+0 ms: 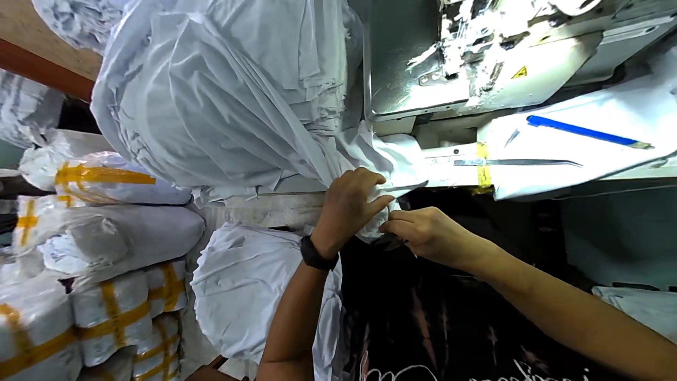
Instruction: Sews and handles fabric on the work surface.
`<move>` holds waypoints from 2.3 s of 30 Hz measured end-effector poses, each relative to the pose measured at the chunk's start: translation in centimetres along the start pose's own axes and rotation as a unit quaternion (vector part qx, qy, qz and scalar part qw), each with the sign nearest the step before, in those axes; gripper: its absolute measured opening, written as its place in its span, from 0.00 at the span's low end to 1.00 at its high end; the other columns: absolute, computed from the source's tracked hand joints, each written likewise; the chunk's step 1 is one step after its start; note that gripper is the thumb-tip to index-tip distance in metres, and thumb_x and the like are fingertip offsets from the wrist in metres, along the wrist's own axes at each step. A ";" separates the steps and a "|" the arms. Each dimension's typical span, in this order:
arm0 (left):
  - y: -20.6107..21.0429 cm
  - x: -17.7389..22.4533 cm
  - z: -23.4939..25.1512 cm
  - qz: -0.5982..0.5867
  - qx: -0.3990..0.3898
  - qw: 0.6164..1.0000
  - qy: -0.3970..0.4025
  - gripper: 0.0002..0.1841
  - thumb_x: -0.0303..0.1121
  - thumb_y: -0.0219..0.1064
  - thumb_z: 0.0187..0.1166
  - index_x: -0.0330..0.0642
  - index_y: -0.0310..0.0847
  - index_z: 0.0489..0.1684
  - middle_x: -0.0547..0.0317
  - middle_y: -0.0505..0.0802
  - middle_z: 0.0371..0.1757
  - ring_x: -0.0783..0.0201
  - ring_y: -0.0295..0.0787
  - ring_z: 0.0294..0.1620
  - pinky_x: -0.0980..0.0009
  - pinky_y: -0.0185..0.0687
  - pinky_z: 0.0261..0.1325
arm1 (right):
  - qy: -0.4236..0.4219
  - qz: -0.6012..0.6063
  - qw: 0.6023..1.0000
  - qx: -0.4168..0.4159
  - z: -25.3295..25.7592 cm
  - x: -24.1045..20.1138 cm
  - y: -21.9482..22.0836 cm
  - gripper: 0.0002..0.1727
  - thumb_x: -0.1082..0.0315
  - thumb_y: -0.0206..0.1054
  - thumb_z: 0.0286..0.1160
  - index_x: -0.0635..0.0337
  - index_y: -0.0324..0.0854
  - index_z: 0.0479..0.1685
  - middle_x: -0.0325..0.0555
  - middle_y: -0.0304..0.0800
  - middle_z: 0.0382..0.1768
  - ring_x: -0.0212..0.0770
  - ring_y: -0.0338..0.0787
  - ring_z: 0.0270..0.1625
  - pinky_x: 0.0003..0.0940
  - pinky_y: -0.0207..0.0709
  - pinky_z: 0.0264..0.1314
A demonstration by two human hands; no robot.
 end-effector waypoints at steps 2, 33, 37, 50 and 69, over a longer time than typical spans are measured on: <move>2.4 -0.7 0.4 0.050 -0.054 0.997 -0.029 0.11 0.36 0.79 0.72 0.38 0.91 0.43 0.49 0.92 0.43 0.48 0.89 0.49 0.48 0.84 0.50 | -0.004 -0.011 1.000 -0.011 -0.2 -0.2 0.8 0.09 0.80 0.62 0.68 0.63 0.88 0.33 0.48 0.86 0.26 0.46 0.88 0.24 0.39 0.79 0.22; -4.7 2.2 -0.9 0.000 0.051 0.993 0.110 0.03 0.19 0.72 0.69 0.34 0.84 0.29 0.52 0.89 0.34 0.65 0.87 0.35 0.75 0.85 0.41 | 0.014 0.023 0.983 0.184 2.8 1.5 -4.7 0.06 0.76 0.69 0.71 0.67 0.91 0.34 0.57 0.92 0.54 0.39 0.92 0.42 0.28 0.86 0.44; -4.1 2.1 -0.9 0.060 0.007 0.990 0.129 0.04 0.19 0.68 0.71 0.35 0.87 0.30 0.49 0.92 0.44 0.58 0.91 0.44 0.66 0.88 0.45 | 0.056 0.126 0.968 0.211 2.8 2.7 -5.2 0.05 0.76 0.69 0.69 0.69 0.90 0.30 0.51 0.94 0.43 0.30 0.92 0.44 0.19 0.85 0.50; -6.4 -0.5 -2.7 0.062 0.063 0.991 0.102 0.08 0.30 0.72 0.77 0.35 0.93 0.32 0.50 0.94 0.53 0.57 0.89 0.58 0.64 0.82 0.66 | 0.120 0.142 0.956 0.226 2.0 2.9 -7.1 0.06 0.74 0.72 0.66 0.65 0.88 0.23 0.44 0.94 0.38 0.19 0.87 0.36 0.11 0.80 0.39; -5.2 -3.7 -4.5 -0.128 0.185 0.974 -0.016 0.07 0.24 0.73 0.74 0.31 0.88 0.44 0.54 0.93 0.42 0.71 0.91 0.46 0.74 0.87 0.56 | 0.160 0.184 0.940 0.238 1.5 3.8 -6.4 0.03 0.77 0.73 0.61 0.63 0.83 0.28 0.40 0.93 0.36 0.17 0.83 0.31 0.10 0.75 0.33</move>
Point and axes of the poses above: each hand's wrist, its own z-axis towards the middle knuckle, its own y-axis out of the palm, x = y × z, the point moved 10 cm from there along z, towards the middle knuckle
